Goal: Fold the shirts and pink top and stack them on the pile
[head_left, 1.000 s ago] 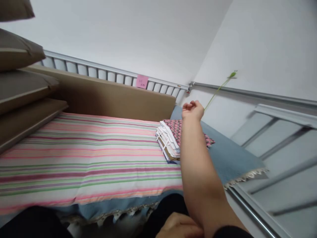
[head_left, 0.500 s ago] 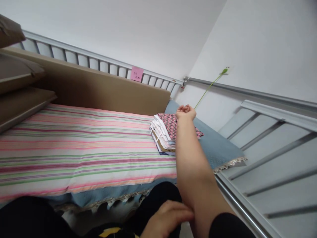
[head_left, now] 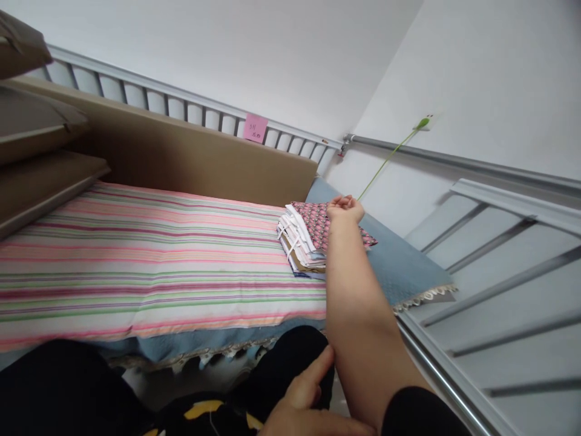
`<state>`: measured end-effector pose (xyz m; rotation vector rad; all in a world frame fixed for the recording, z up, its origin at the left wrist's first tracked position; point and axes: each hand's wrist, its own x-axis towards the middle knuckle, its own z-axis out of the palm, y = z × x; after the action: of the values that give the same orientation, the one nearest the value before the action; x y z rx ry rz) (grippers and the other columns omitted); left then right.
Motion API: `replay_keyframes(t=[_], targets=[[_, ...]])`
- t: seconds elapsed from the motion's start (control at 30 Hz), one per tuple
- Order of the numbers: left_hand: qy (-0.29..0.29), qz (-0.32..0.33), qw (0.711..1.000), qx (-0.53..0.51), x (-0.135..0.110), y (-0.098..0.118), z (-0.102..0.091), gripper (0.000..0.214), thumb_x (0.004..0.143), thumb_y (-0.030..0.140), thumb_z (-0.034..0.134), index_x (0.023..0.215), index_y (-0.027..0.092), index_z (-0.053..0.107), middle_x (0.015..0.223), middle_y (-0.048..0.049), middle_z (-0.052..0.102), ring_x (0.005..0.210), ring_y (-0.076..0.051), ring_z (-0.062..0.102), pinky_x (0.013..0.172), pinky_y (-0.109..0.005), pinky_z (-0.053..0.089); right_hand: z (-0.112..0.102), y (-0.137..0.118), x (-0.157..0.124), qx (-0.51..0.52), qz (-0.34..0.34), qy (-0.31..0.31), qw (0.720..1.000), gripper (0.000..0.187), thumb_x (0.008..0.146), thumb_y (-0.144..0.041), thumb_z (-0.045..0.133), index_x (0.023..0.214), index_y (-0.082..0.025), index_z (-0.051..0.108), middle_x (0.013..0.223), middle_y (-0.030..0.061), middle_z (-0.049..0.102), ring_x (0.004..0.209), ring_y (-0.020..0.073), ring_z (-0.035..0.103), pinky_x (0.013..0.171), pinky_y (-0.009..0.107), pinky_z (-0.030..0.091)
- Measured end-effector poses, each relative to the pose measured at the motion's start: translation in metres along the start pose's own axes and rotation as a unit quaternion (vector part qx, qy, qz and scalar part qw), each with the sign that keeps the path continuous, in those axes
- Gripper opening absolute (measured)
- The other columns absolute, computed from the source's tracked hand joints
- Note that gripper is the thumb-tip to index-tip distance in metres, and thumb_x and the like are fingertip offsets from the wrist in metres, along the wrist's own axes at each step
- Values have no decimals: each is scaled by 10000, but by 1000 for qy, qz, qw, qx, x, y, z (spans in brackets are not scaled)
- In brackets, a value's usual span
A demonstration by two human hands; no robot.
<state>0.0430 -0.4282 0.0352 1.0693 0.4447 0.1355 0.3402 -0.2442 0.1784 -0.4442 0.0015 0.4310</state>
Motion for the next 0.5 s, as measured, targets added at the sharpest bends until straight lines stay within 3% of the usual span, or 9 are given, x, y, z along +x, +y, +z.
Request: replay_keyframes(t=[0.07, 0.13, 0.2, 0.37, 0.5], targets=[[-7, 40, 999, 16, 2, -1, 0, 834, 468, 294, 850, 1240, 397, 552, 1452, -30, 363, 1360, -408, 214, 1081, -616, 111, -2, 3, -4, 13, 8, 9, 1000, 182, 926, -257, 462, 791, -144, 507, 632, -76, 470, 449, 29, 405, 448, 171, 424], [-42, 103, 993, 31, 2, 0, -2, 544, 483, 349, 845, 1008, 352, 703, 1446, -8, 368, 1355, -407, 223, 1085, -608, 103, -4, 5, -6, 19, 15, 13, 1000, 175, 921, -255, 474, 792, -142, 513, 630, -76, 468, 453, 30, 406, 450, 172, 424], [-69, 124, 989, 32, 1, 3, -3, 382, 513, 370, 832, 877, 309, 735, 1398, -21, 425, 1327, -381, 297, 1089, -584, 144, -7, 7, -7, 23, 19, 15, 999, 178, 917, -252, 479, 781, -142, 512, 621, -77, 462, 453, 31, 408, 450, 172, 424], [-16, -9, 999, 26, -9, 16, 3, 582, 460, 284, 860, 1014, 301, 683, 1075, -45, 620, 1097, -295, 543, 1005, -505, 351, -9, 6, -6, 28, 27, 8, 999, 206, 913, -221, 452, 717, -159, 466, 586, -88, 444, 430, 28, 404, 437, 165, 431], [-74, -23, 997, 20, -15, 5, 1, 313, 598, 402, 793, 872, 277, 707, 863, -7, 645, 897, -230, 614, 863, -384, 454, -7, -1, -6, 40, 35, 10, 999, 196, 897, -161, 360, 708, -182, 409, 568, -114, 433, 362, 6, 366, 425, 141, 447]])
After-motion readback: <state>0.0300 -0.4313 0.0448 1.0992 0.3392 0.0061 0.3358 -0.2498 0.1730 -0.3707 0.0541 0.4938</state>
